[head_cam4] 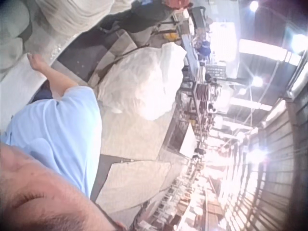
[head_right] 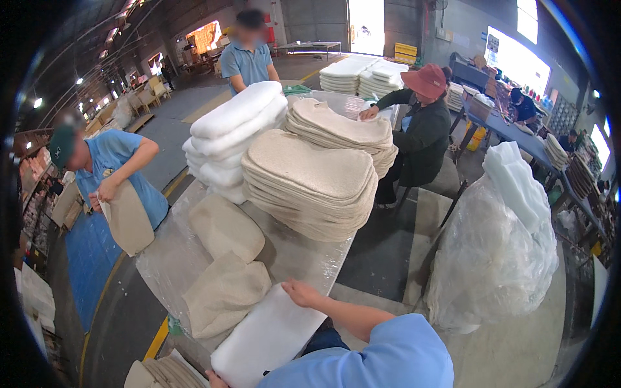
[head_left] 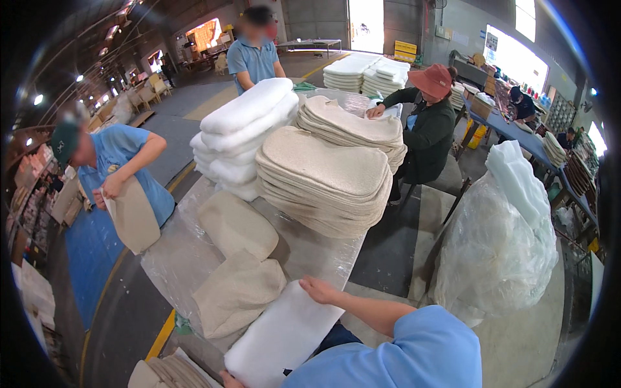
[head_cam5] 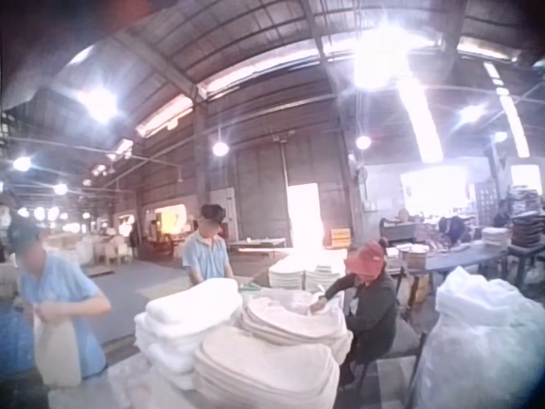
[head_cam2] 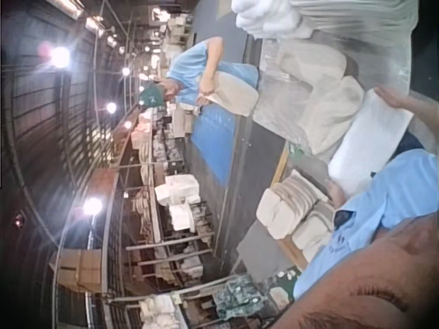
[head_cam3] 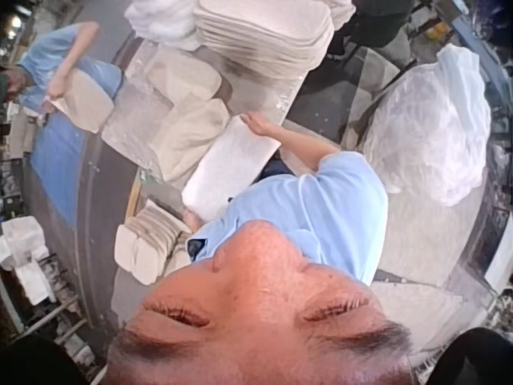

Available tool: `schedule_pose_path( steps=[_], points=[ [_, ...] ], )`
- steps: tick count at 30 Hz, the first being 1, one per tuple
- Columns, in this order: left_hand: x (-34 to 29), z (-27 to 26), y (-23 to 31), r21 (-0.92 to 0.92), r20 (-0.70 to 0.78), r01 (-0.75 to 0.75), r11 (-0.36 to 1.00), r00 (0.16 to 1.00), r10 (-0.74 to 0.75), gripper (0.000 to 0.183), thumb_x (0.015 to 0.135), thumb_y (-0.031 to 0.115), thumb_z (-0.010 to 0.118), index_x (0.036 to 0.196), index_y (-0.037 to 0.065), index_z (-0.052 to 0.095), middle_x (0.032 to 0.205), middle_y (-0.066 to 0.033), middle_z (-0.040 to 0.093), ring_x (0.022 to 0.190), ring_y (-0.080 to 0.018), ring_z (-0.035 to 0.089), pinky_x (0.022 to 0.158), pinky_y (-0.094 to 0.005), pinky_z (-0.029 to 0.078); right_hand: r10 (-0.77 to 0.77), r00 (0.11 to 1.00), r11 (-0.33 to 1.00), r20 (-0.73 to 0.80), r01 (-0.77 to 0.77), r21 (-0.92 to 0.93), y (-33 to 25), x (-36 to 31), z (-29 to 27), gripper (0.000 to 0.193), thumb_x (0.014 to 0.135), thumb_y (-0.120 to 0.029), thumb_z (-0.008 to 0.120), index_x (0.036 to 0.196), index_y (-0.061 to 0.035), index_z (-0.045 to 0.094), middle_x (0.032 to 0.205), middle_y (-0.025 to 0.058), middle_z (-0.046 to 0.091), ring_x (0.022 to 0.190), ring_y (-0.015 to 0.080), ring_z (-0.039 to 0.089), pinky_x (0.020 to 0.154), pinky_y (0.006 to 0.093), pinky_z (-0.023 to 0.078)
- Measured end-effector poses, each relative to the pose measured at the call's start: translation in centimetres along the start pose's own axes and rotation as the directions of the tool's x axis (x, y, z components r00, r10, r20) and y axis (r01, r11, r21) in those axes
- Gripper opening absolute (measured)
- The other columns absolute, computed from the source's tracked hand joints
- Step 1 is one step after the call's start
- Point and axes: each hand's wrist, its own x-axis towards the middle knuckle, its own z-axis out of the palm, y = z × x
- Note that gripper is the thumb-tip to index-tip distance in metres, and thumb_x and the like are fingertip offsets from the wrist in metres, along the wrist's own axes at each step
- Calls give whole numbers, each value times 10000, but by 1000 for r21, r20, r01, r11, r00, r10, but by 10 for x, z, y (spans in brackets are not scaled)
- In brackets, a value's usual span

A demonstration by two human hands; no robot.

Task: The person inserts white foam inserts into beige fabric cushion covers on a work table. They align the foam, slide it into the cover, and smooth the edges before stacking the finished cushions. Coworkers perform similar tasks nearby.

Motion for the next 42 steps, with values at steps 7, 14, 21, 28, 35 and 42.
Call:
schedule_pose_path(
  steps=[7,14,21,28,35,42],
  points=[
    [-3,-4,0,30,-19,36,999,999,-35,832,1105,668,372,1534,-30,512,1506,-216,596,1329,-366,587,1108,-460,479,35,999,999,32,-35,16,11,-1,-1,756,1140,-570,301,1563,37,454,1558,296,526,1468,444,478,1223,491,375],
    [-5,-19,-12,33,-56,58,998,997,-56,835,1106,657,392,1519,-57,520,1479,-238,613,1294,-378,605,1084,-464,494,55,993,997,108,-59,38,22,-3,7,745,1144,-582,309,1582,-1,470,1583,253,529,1507,403,457,1248,448,349],
    [8,-47,-19,-12,-51,44,999,998,-44,838,1107,646,413,1504,-83,528,1453,-261,629,1259,-389,622,1060,-467,509,39,998,999,52,-38,-11,10,25,-23,727,1139,-601,322,1519,-31,565,1460,233,646,1374,417,581,1155,468,436],
    [29,28,-16,-142,87,38,989,996,-26,746,1138,560,417,1552,-56,488,1527,-183,577,1379,-311,566,1172,-416,435,234,967,968,98,-241,66,27,36,-11,809,1111,-673,327,1502,-12,582,1465,254,642,1404,420,566,1168,479,423],
    [-10,21,8,-251,28,-104,962,993,114,729,1132,571,445,1451,-69,586,1426,-165,647,1295,-271,604,1162,-388,421,7,971,997,-241,-26,-74,25,2,-23,795,1123,-635,318,1330,53,659,1235,348,712,1240,441,672,1043,511,483],
    [-43,-14,21,-616,-49,-202,762,975,218,483,1151,450,453,1258,31,669,1248,-68,717,1187,-207,649,1074,-378,474,8,964,705,-265,182,685,-1,-38,-23,739,1149,-618,328,1208,27,685,1105,99,716,1028,194,652,978,352,495]
  ],
)
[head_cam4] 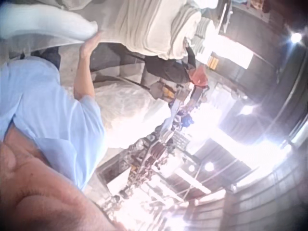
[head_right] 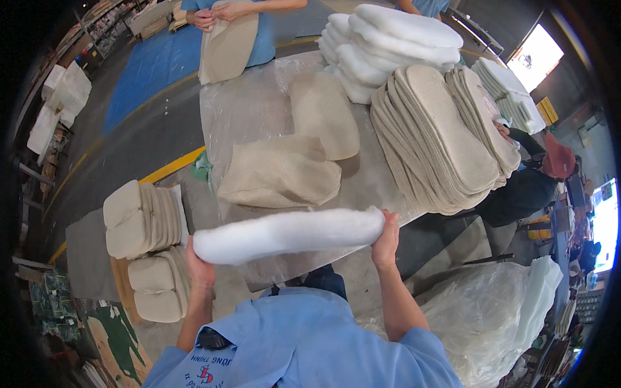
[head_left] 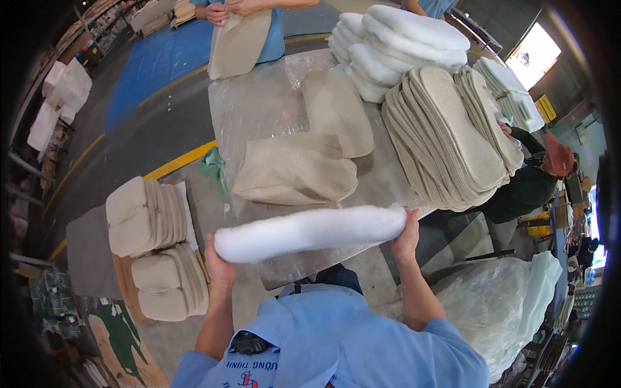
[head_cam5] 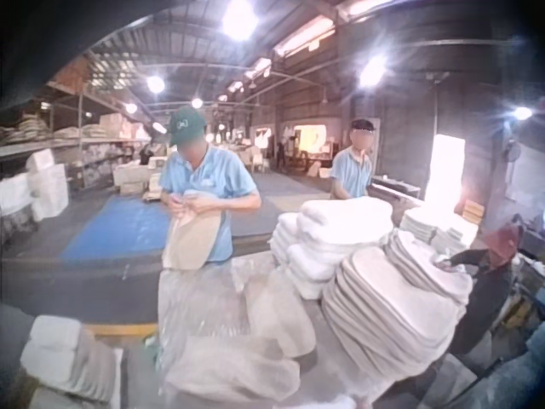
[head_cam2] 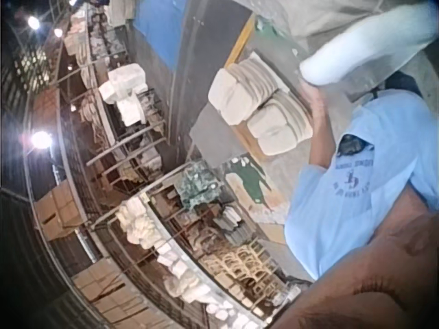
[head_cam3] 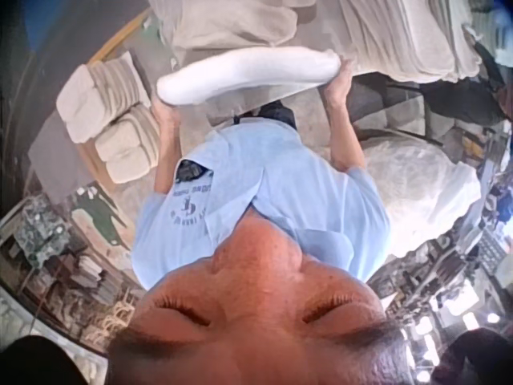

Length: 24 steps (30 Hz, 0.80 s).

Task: The person inserts white foam inserts into beige fabric cushion covers on a work table. They align the foam, slide it into the cover, and smooth the edges before stacking the finished cushions. Coworkers perform similar tasks nearby.

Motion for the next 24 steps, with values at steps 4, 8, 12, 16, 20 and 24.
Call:
schedule_pose_path(
  steps=[4,8,12,16,20,24],
  points=[
    [0,-19,-45,146,331,-16,989,943,-33,455,1143,400,432,1211,40,702,1226,-96,724,1184,-212,651,1078,-363,471,8,1000,999,26,-7,-43,35,-4,-25,669,1150,-565,373,1142,37,666,1067,137,731,986,249,696,944,392,541],
    [1,-31,-23,351,179,-40,936,984,-25,422,1122,336,460,1235,9,701,1264,-122,716,1223,-244,640,1100,-387,466,83,995,985,57,-91,147,43,-12,-23,648,1152,-526,388,1089,52,673,1021,160,736,938,284,711,910,418,565],
    [-4,20,29,666,239,-462,586,876,418,436,1098,325,526,1325,-23,659,1347,-166,685,1286,-298,620,1151,-437,429,91,995,988,34,-95,124,41,-15,-26,654,1154,-526,382,1062,45,687,1002,151,739,930,274,710,912,407,561],
    [-70,125,40,438,895,-897,-63,429,119,634,933,402,769,1395,-1,611,1341,-207,665,1271,-371,623,1119,-453,459,94,990,996,108,-95,-3,33,-12,-30,661,1155,-534,374,1108,33,710,1020,138,756,937,252,720,920,371,549],
    [-73,162,-16,438,878,-865,-244,470,-90,764,746,415,907,1341,34,617,1175,-143,708,1053,-329,706,939,-457,548,17,989,970,147,19,-242,3,-4,-29,644,1154,-518,384,1207,34,712,1144,162,753,1073,271,708,977,383,532],
    [-64,161,-24,447,845,-850,-279,504,-182,653,717,410,919,1181,44,640,1049,-114,728,926,-300,742,825,-440,576,-341,895,623,289,445,-643,-59,-21,-8,571,1119,-486,477,1290,14,692,1295,188,706,1194,349,659,1078,420,483]
  ],
)
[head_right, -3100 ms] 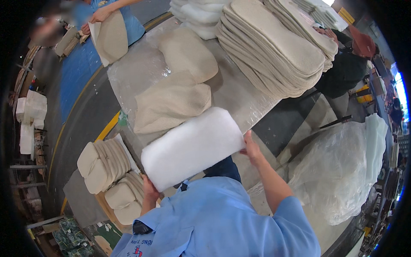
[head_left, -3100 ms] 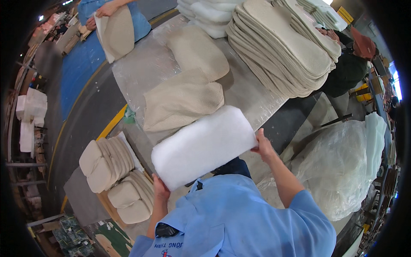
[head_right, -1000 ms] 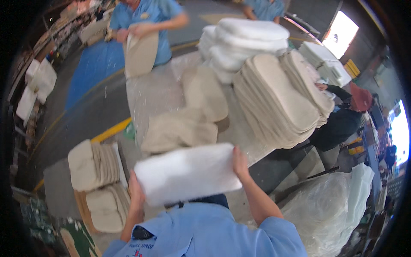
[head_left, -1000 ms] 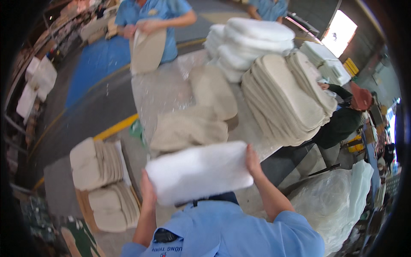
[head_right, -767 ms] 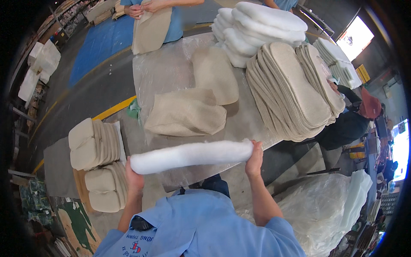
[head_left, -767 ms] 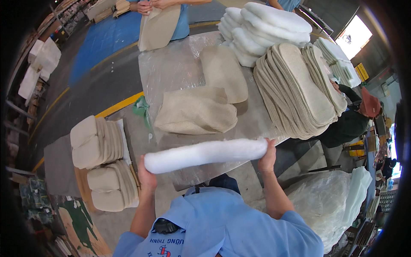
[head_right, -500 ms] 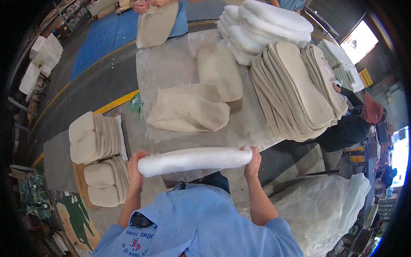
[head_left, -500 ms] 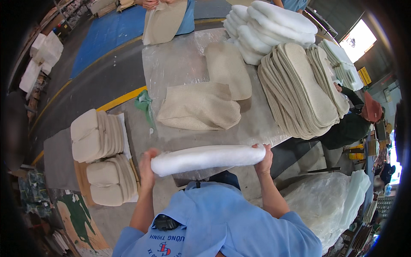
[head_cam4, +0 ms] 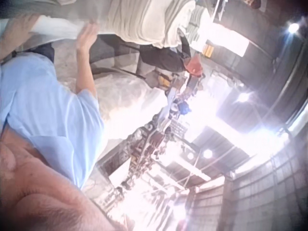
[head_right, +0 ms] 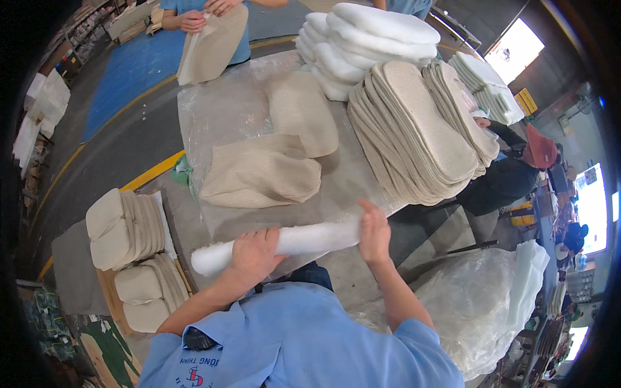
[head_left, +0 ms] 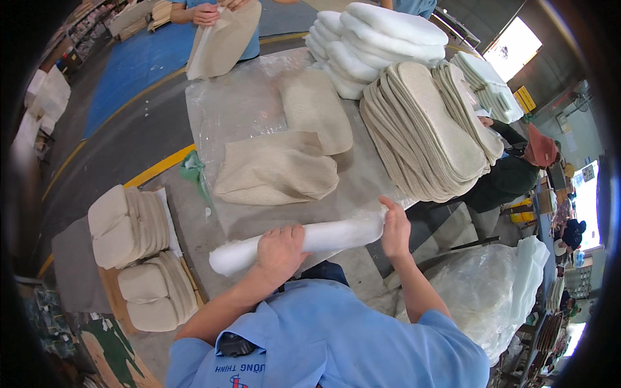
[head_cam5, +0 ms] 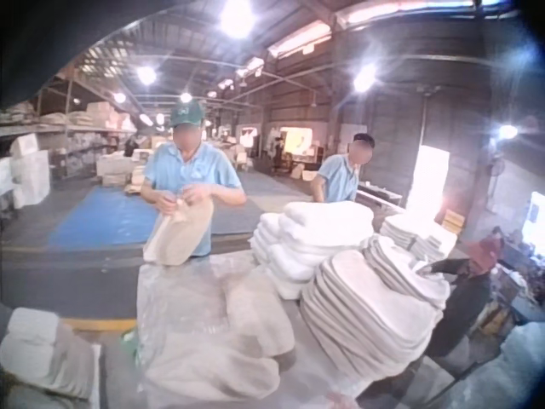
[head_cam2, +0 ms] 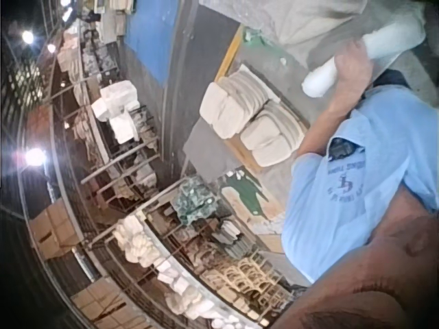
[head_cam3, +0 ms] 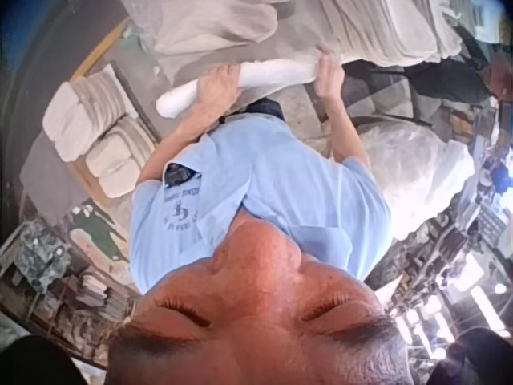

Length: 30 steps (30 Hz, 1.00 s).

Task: The person inserts white foam inserts into beige fabric cushion covers on a work table. They align the foam, slide it into the cover, and smooth the edges before stacking the finished cushions. Coworkers perform similar tasks nearby.

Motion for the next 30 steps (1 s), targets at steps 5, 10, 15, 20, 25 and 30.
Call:
schedule_pose_path(
  steps=[5,10,15,20,25,30],
  points=[
    [4,7,3,-18,95,-21,1000,995,23,564,714,390,919,1065,52,635,975,-116,716,903,-319,745,785,-441,590,-262,775,861,576,457,-223,-82,-16,45,516,1080,-465,534,1385,-66,651,1431,196,646,1322,393,592,1154,551,426],
    [-11,4,11,-28,202,-27,999,979,32,608,725,365,917,1144,24,637,1058,-132,714,946,-324,741,803,-445,601,-85,758,992,647,126,-17,-71,33,3,503,1144,-377,423,1440,-29,634,1395,211,670,1293,308,635,1152,480,437],
    [-14,10,18,-41,254,-30,999,966,39,737,751,320,904,1335,-1,589,1288,-182,681,1092,-339,714,866,-456,603,384,786,923,484,-319,-215,2,30,-75,677,1174,-499,248,1508,-15,582,1442,265,644,1374,388,599,1171,440,426],
    [-18,26,16,-8,262,-5,1000,965,7,754,756,269,884,1387,7,566,1353,-207,663,1125,-360,703,891,-468,602,321,508,936,799,-42,-349,17,-9,-14,844,1131,-613,172,1675,24,274,1766,209,235,1658,392,109,1331,574,63],
    [-25,33,16,-9,271,-10,1000,963,13,773,730,181,848,1424,5,555,1397,-237,651,1169,-406,698,935,-477,598,120,370,991,921,7,-132,-16,17,35,927,1107,-696,145,1686,21,240,1771,213,211,1661,387,78,1329,580,61],
    [-21,29,19,-1,296,7,1000,955,-6,800,718,168,859,1443,30,550,1438,-222,641,1232,-418,683,995,-479,581,302,625,890,719,-456,22,39,91,-20,684,1105,-616,373,1536,-122,566,1577,217,528,1495,394,451,1227,464,369]
  ],
)
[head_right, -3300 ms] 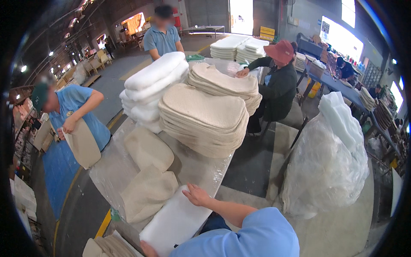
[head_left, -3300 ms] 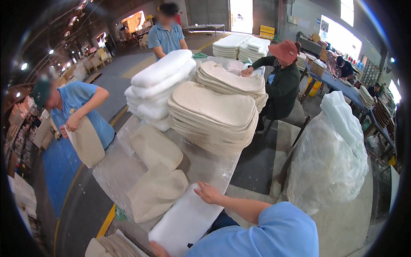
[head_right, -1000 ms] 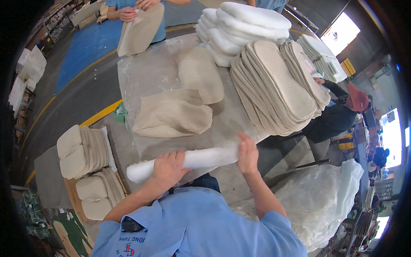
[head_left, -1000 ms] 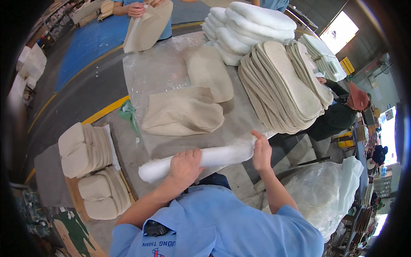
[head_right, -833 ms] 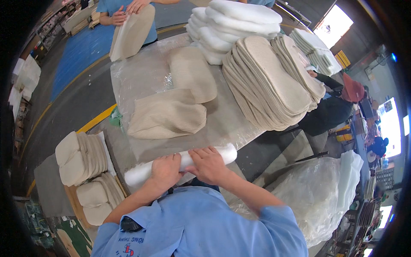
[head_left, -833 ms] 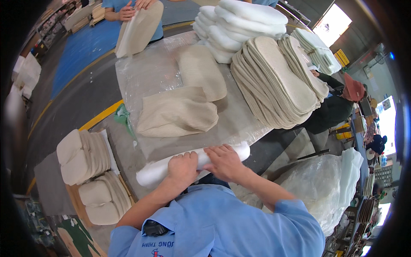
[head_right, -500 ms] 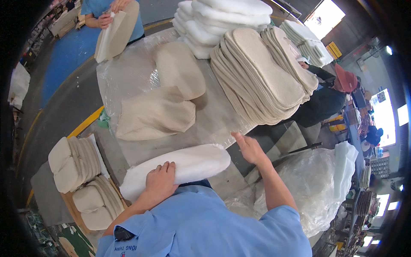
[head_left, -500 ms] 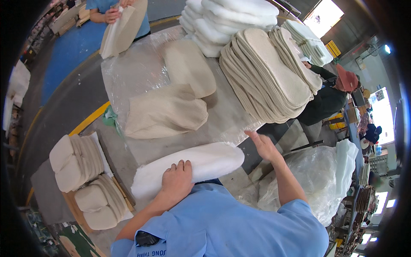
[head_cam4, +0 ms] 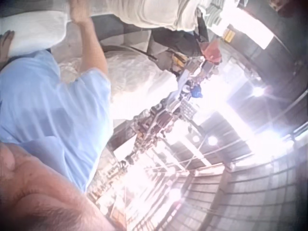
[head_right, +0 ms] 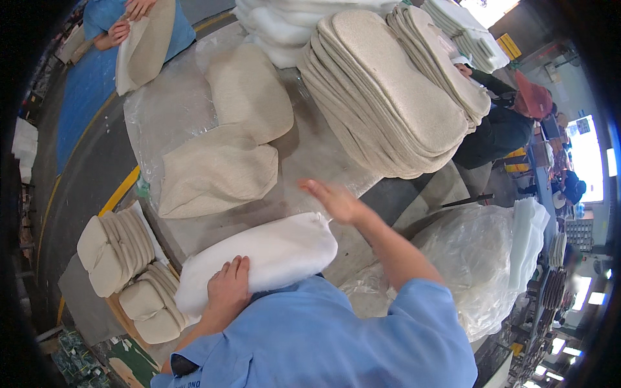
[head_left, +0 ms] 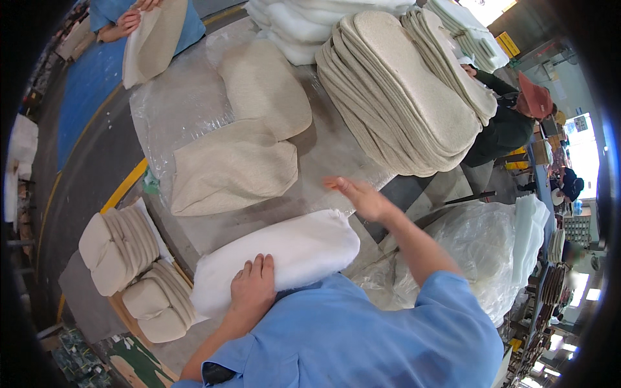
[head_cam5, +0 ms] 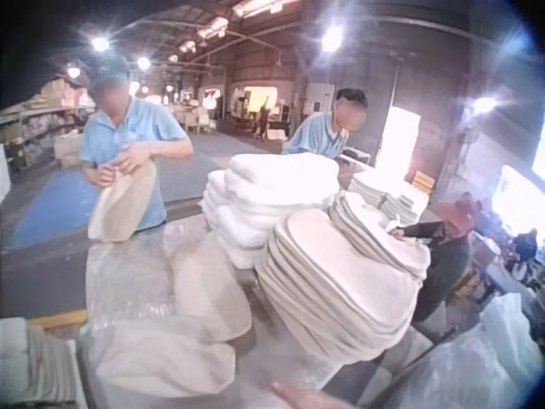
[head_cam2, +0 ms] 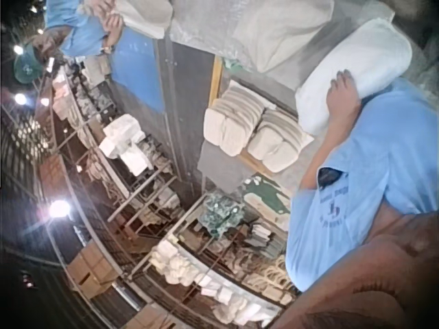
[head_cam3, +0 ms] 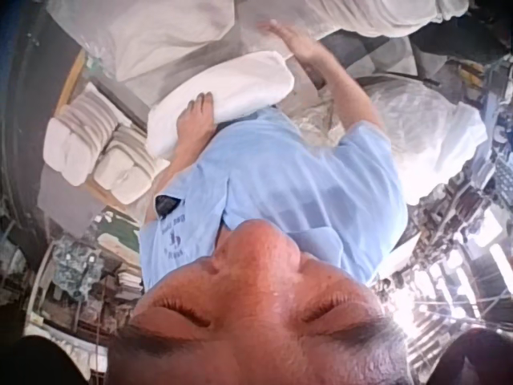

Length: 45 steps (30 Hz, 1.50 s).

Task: The person inserts white foam inserts into beige fabric cushion covers on a work table. They align the foam, slide it into the cover, and smooth the edges before stacking the finished cushions. Coworkers perform similar tasks nearby.

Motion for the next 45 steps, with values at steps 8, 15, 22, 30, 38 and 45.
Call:
schedule_pose_path(
  steps=[8,15,22,30,38,45],
  points=[
    [2,0,3,24,13,31,999,999,-32,875,685,159,894,1474,62,528,1485,-192,625,1288,-394,664,1018,-466,571,87,963,824,255,74,-562,71,50,27,202,900,-266,768,1009,-99,802,1093,145,718,1087,351,684,968,448,528],
    [6,-7,2,20,-27,-23,1000,999,23,730,720,171,839,1390,9,598,1388,-231,679,1187,-435,711,956,-475,601,-156,977,988,145,154,26,35,70,23,192,990,-239,716,1018,-50,736,995,122,750,934,244,681,844,369,539],
    [5,-4,1,46,-84,-58,997,995,61,728,719,193,843,1380,4,603,1371,-218,689,1163,-417,723,895,-464,626,313,941,949,-130,-315,6,107,29,-18,163,998,-190,667,1003,-39,728,966,112,781,841,172,727,760,339,569],
    [3,5,0,101,-107,-72,992,991,83,580,825,173,727,1368,-4,623,1339,-214,710,1116,-419,746,879,-456,629,262,926,918,-272,-152,366,90,40,73,144,1066,-142,638,1074,1,626,1005,114,766,888,166,739,809,298,576],
    [0,12,-4,106,-191,-106,989,974,125,531,844,159,689,1351,11,645,1298,-206,734,1055,-410,768,828,-450,638,179,888,960,-425,-62,274,99,31,-4,178,1045,-194,682,1039,-17,670,964,98,749,901,164,715,794,290,562],
    [-4,25,-9,158,-97,-63,985,992,79,852,675,206,871,1456,44,572,1432,-195,667,1198,-383,719,950,-452,607,253,948,964,-191,-263,-26,67,28,54,227,957,-246,708,997,-23,686,990,161,757,953,278,729,807,394,557]
  ],
)
